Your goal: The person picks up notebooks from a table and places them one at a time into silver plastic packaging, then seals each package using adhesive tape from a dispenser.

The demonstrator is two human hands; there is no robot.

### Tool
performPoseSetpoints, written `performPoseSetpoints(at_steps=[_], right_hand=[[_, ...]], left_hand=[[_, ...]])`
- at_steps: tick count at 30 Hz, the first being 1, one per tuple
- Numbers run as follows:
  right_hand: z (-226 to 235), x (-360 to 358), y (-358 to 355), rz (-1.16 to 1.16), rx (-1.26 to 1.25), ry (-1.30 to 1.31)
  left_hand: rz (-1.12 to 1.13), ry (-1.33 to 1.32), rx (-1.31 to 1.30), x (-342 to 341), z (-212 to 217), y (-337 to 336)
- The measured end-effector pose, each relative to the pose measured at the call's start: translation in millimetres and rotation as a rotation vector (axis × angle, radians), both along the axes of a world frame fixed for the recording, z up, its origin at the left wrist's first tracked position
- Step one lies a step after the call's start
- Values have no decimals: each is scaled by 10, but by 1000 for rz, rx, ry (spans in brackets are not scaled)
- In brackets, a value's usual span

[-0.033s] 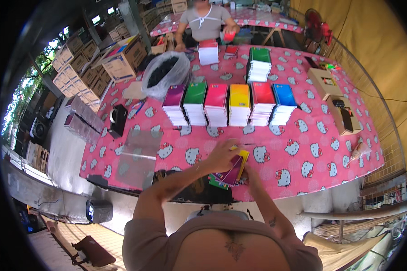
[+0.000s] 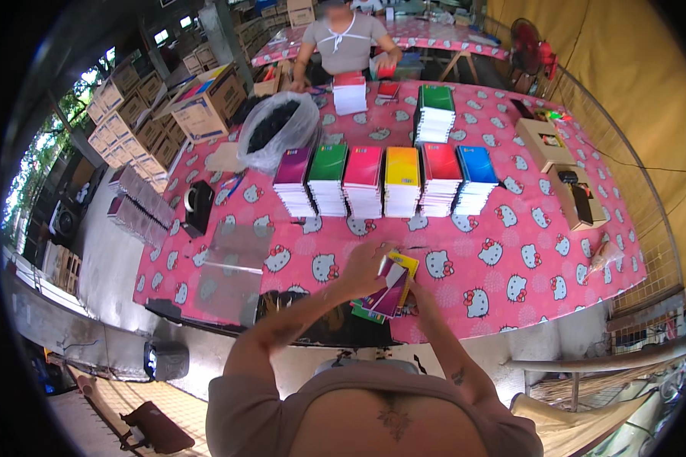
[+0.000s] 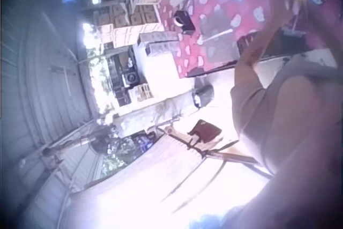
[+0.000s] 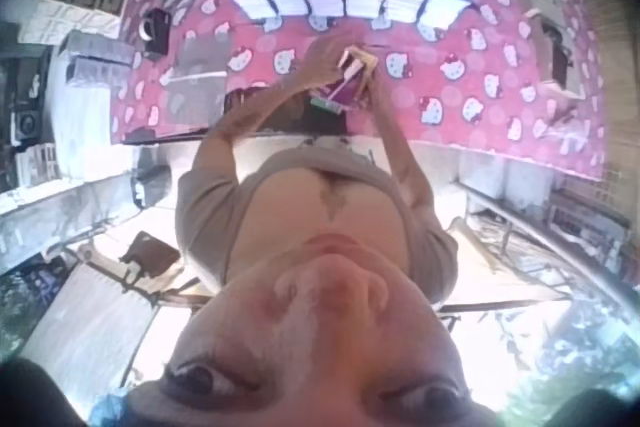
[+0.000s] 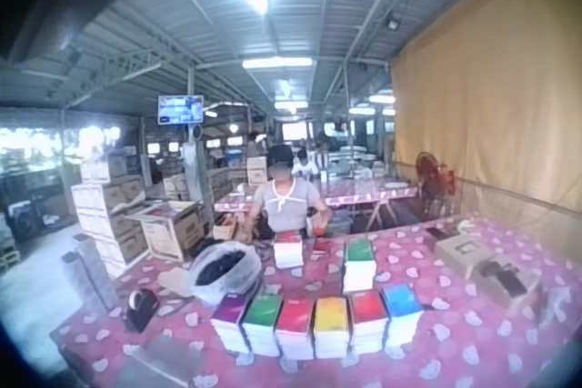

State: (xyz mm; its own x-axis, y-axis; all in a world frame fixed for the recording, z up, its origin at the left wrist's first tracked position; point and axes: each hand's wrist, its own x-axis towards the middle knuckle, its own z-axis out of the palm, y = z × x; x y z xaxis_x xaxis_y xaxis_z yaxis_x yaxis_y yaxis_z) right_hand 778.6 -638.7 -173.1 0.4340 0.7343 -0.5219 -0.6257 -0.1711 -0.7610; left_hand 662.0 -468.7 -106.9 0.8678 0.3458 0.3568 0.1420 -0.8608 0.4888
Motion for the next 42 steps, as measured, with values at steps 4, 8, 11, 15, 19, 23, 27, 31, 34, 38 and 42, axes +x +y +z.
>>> performPoseSetpoints(at_steps=[4, 8, 11, 15, 19, 23, 27, 31, 34, 38, 42], right_hand=[[-13, -140, 358, 76, -7, -54], [130, -421, 632, 119, 80, -44], [375, -433, 645, 226, 62, 293], [237, -794, 719, 348, -80, 288], [874, -1364, 639, 301, 364, 131], [626, -1804, 713, 162, 659, -909], [-57, -2063, 903, -53, 495, -503], [21, -2181, 901, 7, 546, -613], [-2, -2214, 924, 25, 500, -648], [-47, -2082, 884, 162, 380, -705], [-180, -1944, 859, 265, 337, -755]], left_hand=[[385, 81, -912, -493, -730, -80], [196, -84, -1055, -1162, -704, -61], [53, -128, -708, -1613, -464, 26], [-244, -152, 78, -1884, -55, 147], [-105, -267, -465, -2127, 38, 245], [-64, -298, -958, -2260, -311, 374], [-153, -318, -981, -2152, -926, 353], [-248, -366, -887, -2204, -992, 471], [-214, -315, -783, -2227, -1009, 499], [-210, -241, -762, -2258, -954, 579], [-133, 56, -771, -2369, -613, 612]])
